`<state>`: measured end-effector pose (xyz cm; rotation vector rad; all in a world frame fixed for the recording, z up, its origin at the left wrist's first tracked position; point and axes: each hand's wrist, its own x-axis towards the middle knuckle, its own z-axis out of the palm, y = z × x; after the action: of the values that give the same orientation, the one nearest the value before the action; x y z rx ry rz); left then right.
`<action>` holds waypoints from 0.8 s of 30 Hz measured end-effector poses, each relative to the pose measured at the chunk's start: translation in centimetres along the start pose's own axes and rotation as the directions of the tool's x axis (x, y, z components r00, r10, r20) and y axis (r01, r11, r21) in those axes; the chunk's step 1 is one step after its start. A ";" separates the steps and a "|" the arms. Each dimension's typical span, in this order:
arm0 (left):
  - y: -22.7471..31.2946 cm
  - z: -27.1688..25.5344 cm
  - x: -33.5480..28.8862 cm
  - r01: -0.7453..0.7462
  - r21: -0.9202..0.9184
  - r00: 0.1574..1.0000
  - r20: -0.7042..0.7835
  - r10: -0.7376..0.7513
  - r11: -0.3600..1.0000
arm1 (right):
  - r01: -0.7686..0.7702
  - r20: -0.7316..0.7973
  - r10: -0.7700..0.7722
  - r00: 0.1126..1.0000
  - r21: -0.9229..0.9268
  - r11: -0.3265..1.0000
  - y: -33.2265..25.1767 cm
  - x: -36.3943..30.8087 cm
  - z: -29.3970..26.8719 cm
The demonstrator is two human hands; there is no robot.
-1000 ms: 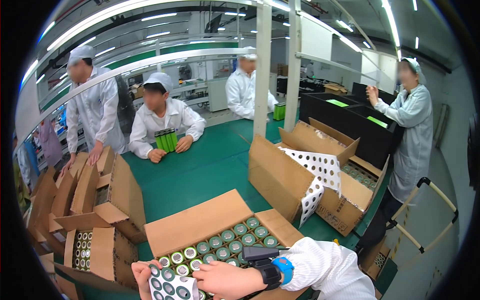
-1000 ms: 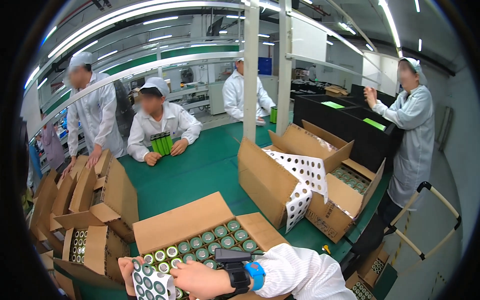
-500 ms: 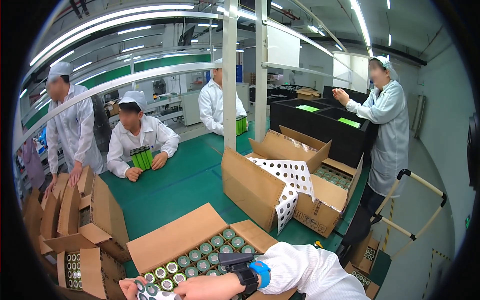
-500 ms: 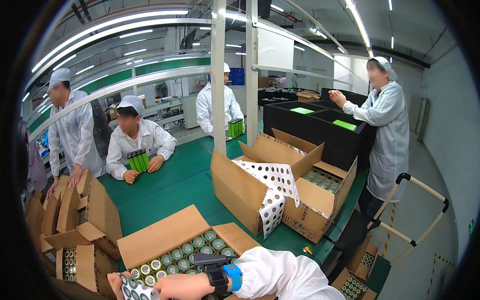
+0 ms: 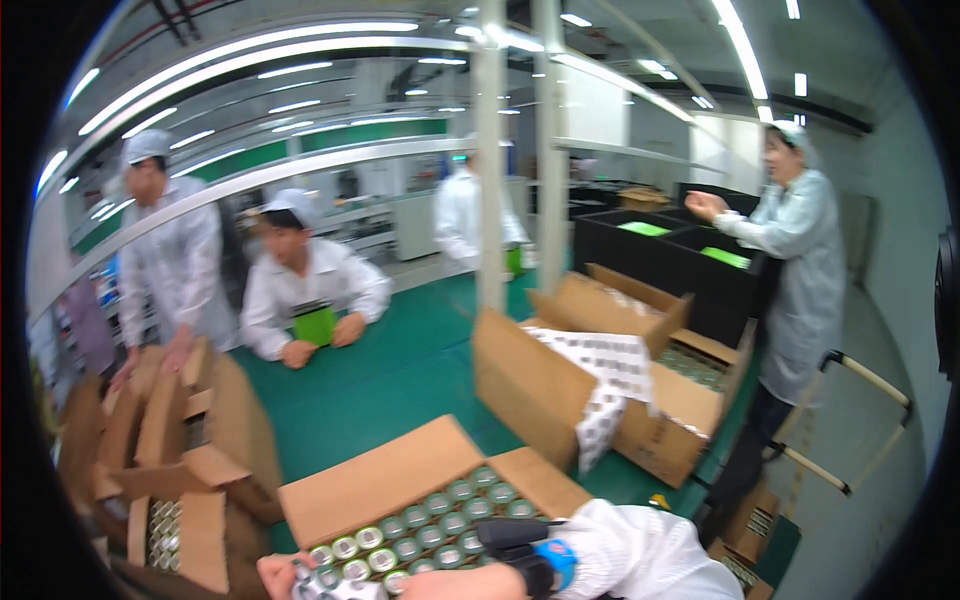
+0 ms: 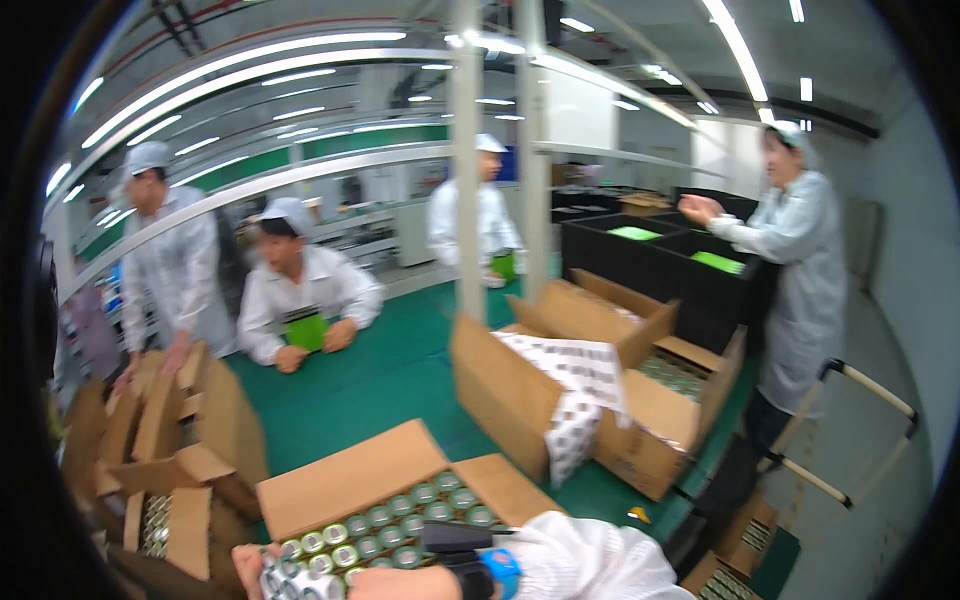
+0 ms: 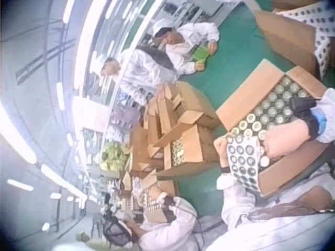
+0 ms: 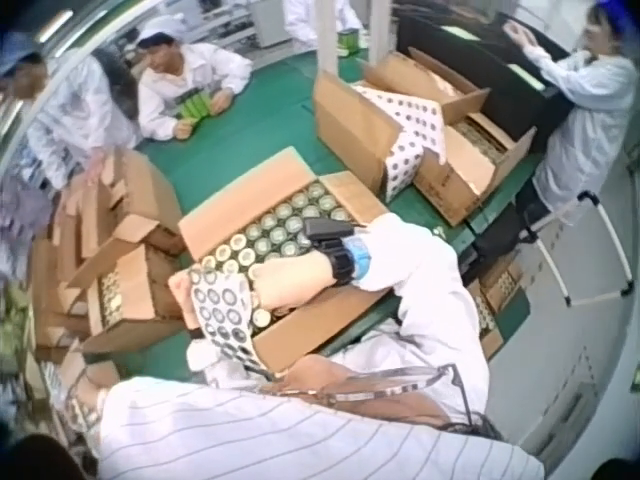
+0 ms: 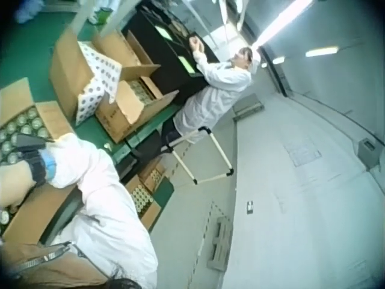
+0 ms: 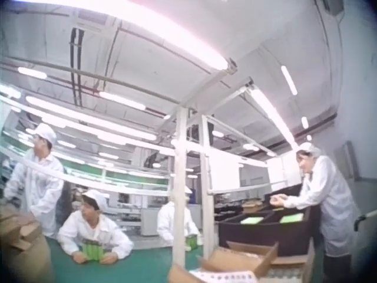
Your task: The person peels circular stickers from a sheet and applies them to the tops of cylindrical batteries arranged in a cardboard box. After finishing the sheet, the person picks up a single green sticker from the table and applies it to one of the batteries.
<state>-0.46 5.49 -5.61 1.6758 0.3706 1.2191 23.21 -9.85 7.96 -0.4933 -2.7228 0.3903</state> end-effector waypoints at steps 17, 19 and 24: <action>5.4 1.9 -1.4 0.202 -0.176 0.978 -0.021 -0.209 0.963 | -0.005 0.109 -0.021 0.994 0.234 0.972 -0.6 0.8 -1.4; 6.3 2.4 -1.1 0.116 -0.069 0.993 0.004 -0.116 0.991 | 0.048 0.102 -0.077 0.992 0.257 0.965 -0.1 1.3 -2.2; 7.0 3.3 -0.5 0.173 0.059 0.983 0.059 -0.177 0.983 | -0.207 -0.292 0.289 0.912 0.280 0.937 1.1 2.4 -2.3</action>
<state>0.15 0.14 -0.05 1.6858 0.5040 1.0315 22.32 -7.42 10.38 -0.7659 -2.2563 0.6381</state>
